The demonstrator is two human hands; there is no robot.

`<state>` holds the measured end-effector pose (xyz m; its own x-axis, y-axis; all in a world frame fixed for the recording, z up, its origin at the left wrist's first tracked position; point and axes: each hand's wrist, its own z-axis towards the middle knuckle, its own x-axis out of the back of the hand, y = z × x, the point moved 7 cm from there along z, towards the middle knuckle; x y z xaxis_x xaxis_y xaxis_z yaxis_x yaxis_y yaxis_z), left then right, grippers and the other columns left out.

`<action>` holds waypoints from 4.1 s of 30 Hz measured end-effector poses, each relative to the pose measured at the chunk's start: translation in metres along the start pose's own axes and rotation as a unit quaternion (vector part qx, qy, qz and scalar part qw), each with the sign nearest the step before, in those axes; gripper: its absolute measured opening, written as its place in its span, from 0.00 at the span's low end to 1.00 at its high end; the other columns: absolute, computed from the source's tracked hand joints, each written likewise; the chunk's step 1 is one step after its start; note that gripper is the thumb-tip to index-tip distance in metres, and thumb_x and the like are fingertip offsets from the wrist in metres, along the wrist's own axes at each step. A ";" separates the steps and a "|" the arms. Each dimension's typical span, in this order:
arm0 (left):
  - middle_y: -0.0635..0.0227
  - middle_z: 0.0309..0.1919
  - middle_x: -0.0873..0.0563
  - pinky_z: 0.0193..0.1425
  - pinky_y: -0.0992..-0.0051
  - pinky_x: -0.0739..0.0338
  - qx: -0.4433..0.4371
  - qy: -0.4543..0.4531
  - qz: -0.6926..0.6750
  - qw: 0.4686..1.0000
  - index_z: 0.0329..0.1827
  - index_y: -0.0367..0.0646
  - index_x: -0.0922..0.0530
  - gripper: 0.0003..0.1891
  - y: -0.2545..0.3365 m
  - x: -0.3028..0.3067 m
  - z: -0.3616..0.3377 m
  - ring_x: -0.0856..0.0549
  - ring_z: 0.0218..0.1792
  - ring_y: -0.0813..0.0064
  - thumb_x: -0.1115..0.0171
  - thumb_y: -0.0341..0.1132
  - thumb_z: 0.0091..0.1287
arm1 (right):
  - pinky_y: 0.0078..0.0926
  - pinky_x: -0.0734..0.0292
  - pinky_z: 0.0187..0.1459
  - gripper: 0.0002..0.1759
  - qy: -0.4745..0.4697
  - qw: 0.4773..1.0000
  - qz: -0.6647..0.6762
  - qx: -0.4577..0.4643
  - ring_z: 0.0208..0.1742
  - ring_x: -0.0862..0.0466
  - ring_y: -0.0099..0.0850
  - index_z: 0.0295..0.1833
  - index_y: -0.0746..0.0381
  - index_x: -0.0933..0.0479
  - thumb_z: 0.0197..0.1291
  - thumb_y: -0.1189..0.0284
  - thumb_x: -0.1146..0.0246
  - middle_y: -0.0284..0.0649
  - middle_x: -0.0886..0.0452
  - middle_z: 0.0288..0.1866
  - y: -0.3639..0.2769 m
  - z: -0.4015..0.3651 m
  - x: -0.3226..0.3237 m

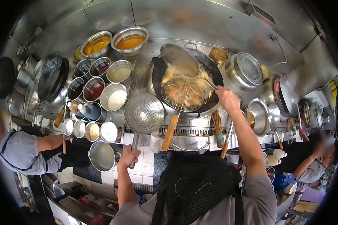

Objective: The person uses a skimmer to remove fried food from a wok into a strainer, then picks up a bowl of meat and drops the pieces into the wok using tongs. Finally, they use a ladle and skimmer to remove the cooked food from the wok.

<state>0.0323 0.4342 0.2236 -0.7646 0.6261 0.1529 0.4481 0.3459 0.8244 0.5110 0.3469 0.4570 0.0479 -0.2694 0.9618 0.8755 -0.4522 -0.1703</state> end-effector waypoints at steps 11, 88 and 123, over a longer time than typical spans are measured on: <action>0.37 0.39 0.19 0.51 0.44 0.27 -0.142 0.287 0.211 0.924 0.55 0.31 0.34 0.23 0.084 -0.003 -0.061 0.21 0.45 0.29 0.35 0.35 0.63 | 0.58 0.21 0.47 0.10 0.026 0.989 -0.022 -0.143 0.46 0.14 0.58 0.50 0.59 0.26 0.72 0.66 0.47 0.61 0.15 0.41 0.092 -0.043 -0.001; 0.67 0.17 0.24 0.18 0.72 0.29 -0.102 0.012 -0.239 0.966 0.31 0.36 0.24 0.07 0.236 -0.173 0.112 0.24 0.16 0.74 0.44 0.26 0.69 | 0.57 0.23 0.47 0.13 0.155 0.954 0.256 0.000 0.43 0.18 0.67 0.49 0.69 0.21 0.71 0.70 0.44 0.65 0.17 0.36 0.072 -0.018 -0.041; 0.67 0.17 0.24 0.18 0.71 0.29 -0.078 -0.048 -0.281 0.955 0.29 0.38 0.25 0.09 0.251 -0.191 0.111 0.24 0.16 0.73 0.44 0.25 0.70 | 0.57 0.23 0.45 0.14 0.136 0.962 0.231 -0.052 0.44 0.17 0.63 0.52 0.70 0.22 0.70 0.70 0.44 0.65 0.17 0.38 0.091 -0.010 -0.056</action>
<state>0.3422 0.4794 0.3410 -0.8151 0.4353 -0.3822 -0.1009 0.5429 0.8337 0.5832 0.3121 0.3858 0.2804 -0.6687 0.6887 0.7378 -0.3088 -0.6002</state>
